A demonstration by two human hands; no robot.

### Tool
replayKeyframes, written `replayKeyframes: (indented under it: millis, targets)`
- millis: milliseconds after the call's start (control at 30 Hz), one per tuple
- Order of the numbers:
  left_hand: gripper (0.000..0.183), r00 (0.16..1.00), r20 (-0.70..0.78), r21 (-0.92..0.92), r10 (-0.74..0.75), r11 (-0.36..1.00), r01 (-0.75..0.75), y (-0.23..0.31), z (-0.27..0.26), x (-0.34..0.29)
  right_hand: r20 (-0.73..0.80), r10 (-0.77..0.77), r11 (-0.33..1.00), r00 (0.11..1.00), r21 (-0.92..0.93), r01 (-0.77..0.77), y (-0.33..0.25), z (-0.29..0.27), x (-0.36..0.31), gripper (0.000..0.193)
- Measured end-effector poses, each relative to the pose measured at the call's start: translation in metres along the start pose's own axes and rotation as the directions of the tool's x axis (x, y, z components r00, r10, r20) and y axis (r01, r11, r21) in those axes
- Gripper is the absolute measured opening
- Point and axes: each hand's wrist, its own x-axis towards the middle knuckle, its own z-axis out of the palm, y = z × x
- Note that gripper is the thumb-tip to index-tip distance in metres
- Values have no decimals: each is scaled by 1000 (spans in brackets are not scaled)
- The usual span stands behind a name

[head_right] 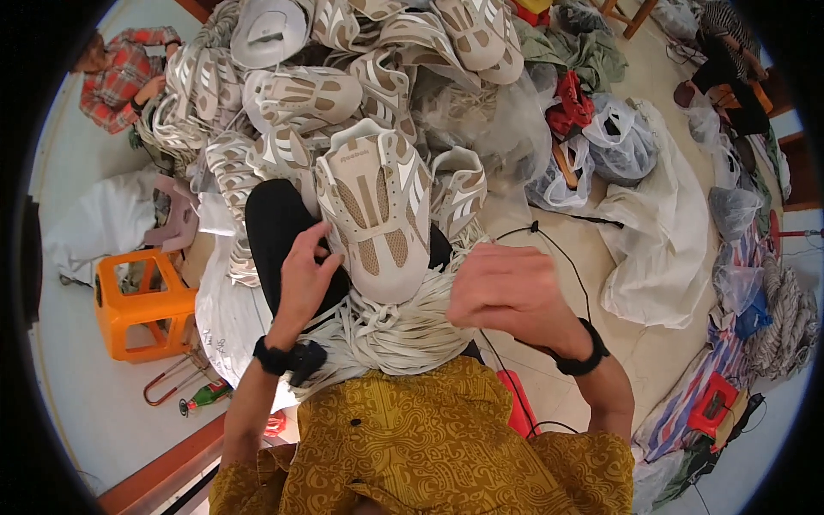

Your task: The recorder is threading long white laces through the eyelets of cream-colored sneaker uppers.

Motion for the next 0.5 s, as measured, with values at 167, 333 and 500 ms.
replayKeyframes:
  millis: [167,333,500]
  targets:
    - [38,825,228,-333,517,837,-433,80,-19,-34,-28,-176,976,984,121,178,-33,-23,20,10]
    - [40,822,374,-284,430,897,-340,64,12,-62,-218,-330,922,919,-284,264,-43,-85,23,13]
    - [43,880,288,-153,378,925,-347,47,21,-58,-400,-272,782,875,-622,-42,-50,-177,-24,11]
